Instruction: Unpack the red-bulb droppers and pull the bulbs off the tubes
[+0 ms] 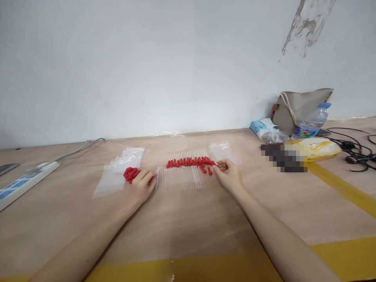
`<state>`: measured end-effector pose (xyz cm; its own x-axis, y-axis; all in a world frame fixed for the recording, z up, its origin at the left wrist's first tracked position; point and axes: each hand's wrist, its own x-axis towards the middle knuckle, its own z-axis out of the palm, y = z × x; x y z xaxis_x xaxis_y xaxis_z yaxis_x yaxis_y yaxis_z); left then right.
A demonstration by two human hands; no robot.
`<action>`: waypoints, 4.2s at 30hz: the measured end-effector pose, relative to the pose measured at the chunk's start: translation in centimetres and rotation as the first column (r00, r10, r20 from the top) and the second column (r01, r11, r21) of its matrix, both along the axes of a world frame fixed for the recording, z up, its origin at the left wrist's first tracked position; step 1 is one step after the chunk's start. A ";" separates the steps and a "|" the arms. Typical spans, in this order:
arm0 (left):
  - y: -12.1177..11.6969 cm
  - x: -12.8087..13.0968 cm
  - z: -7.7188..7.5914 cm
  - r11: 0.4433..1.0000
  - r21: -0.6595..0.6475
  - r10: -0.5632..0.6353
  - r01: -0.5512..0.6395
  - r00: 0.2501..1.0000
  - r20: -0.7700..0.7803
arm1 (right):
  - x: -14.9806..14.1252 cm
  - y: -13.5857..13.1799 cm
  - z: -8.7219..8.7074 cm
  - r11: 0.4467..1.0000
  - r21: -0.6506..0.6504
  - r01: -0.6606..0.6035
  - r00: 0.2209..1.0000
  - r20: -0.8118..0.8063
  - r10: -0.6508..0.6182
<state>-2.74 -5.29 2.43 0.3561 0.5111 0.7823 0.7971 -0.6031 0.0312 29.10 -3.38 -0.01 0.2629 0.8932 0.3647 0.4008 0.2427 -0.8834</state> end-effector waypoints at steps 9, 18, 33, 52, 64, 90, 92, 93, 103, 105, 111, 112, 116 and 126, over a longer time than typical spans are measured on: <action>-0.5 0.5 -0.2 0.989 -0.105 -0.109 0.104 0.993 -0.037 | -0.9 0.5 -0.1 0.996 0.084 -0.030 0.932 0.361 -0.002; -0.7 0.1 -1.1 0.973 -0.205 -0.114 0.106 0.993 -0.023 | -1.5 0.2 0.4 0.986 0.168 0.023 0.858 0.502 -0.106; -1.6 -0.3 0.5 0.964 -0.253 -0.119 0.079 0.982 -0.146 | -2.5 2.7 1.7 0.990 0.029 0.139 0.731 0.672 -0.122; -1.9 -0.5 0.2 0.984 -0.133 -0.135 0.121 0.986 -0.098 | -4.0 1.8 2.6 0.982 0.160 0.103 0.983 0.135 -0.125; -2.7 1.7 0.2 0.991 -0.036 -0.136 0.132 0.965 -0.225 | -7.6 -4.3 0.9 0.792 0.238 -0.561 0.824 0.250 0.509; -3.4 1.2 0.1 0.982 -0.061 -0.190 0.181 0.952 -0.240 | -7.5 -5.2 1.2 0.758 0.406 -0.510 0.643 0.765 0.022; -3.2 0.5 0.0 0.985 -0.065 -0.167 0.157 0.967 -0.193 | -6.5 -4.9 1.2 0.782 0.419 -0.462 0.692 0.721 0.023; -3.0 0.1 0.0 0.987 -0.070 -0.151 0.142 0.975 -0.161 | -5.9 -4.6 1.3 0.794 0.423 -0.437 0.728 0.684 0.036; -0.4 -0.4 -0.1 0.994 -0.101 0.033 -0.030 0.999 0.025 | -2.4 -1.0 1.0 0.977 0.209 -0.039 0.980 0.200 -0.004; 0.0 -0.2 0.1 0.997 -0.074 0.024 -0.021 0.999 0.048 | -1.5 -0.2 0.7 0.995 0.099 0.012 0.992 0.126 -0.025; 0.5 0.1 -0.1 0.999 -0.026 -0.048 0.048 0.999 -0.013 | 0.2 0.8 0.0 0.999 -0.027 0.039 0.994 0.107 -0.036; 0.5 0.1 -0.2 0.997 -0.039 -0.072 0.071 0.997 -0.023 | 0.1 0.7 0.0 0.999 -0.025 0.025 0.990 0.141 -0.021; 0.2 0.3 -0.5 0.985 -0.115 -0.135 0.131 0.991 -0.023 | -0.7 0.2 0.6 0.998 0.057 -0.012 0.930 0.367 -0.010; -0.4 0.8 -0.7 0.957 -0.247 -0.162 0.152 0.987 -0.020 | -2.9 -0.6 1.2 0.951 0.306 -0.046 0.732 0.658 -0.176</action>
